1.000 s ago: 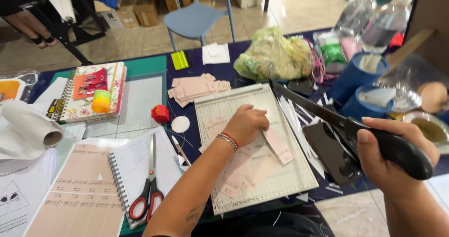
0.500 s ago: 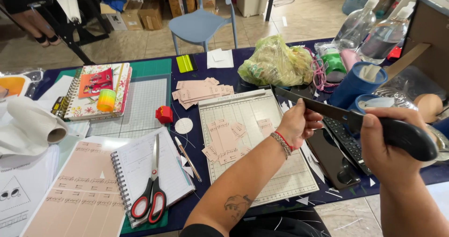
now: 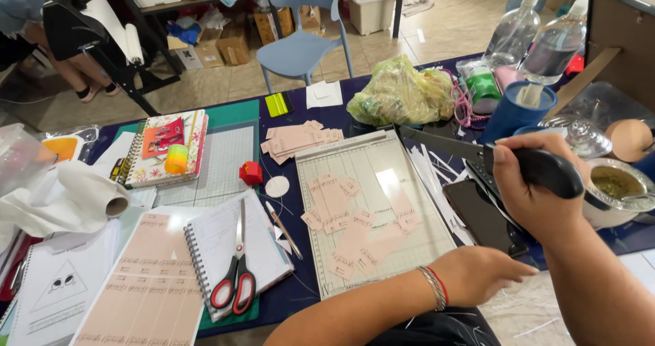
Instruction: Using a manual paper trimmer to cut printed sheets into smaller cards
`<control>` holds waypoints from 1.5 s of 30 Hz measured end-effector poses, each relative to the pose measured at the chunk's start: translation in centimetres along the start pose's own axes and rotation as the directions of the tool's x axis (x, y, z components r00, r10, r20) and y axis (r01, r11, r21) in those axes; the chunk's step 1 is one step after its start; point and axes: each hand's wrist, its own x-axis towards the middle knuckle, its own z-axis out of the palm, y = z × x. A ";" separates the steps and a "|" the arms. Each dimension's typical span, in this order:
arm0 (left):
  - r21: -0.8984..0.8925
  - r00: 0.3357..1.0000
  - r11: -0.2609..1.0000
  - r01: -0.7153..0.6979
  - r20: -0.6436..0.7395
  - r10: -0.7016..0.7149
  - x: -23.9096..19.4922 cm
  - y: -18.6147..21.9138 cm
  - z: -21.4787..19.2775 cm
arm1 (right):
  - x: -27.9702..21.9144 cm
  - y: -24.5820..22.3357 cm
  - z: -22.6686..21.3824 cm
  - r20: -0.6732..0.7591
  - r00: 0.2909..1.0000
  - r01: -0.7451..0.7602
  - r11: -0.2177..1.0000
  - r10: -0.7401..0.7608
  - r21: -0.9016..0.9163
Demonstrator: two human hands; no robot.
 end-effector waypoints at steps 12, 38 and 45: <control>0.525 0.982 0.834 0.170 -0.163 -0.097 -2.4 3.7 -10.3 | 0.0 -0.9 -0.9 0.071 0.996 -0.047 0.999 0.046 0.013; 0.595 0.863 0.719 0.359 0.082 -0.498 -5.1 -1.5 -15.1 | -5.5 2.4 -0.9 0.084 0.984 -0.132 0.966 0.154 -0.223; 0.593 0.784 0.706 0.388 0.190 -0.591 -5.1 1.1 -16.3 | -4.9 2.1 -0.8 0.077 0.992 -0.092 0.984 0.104 -0.153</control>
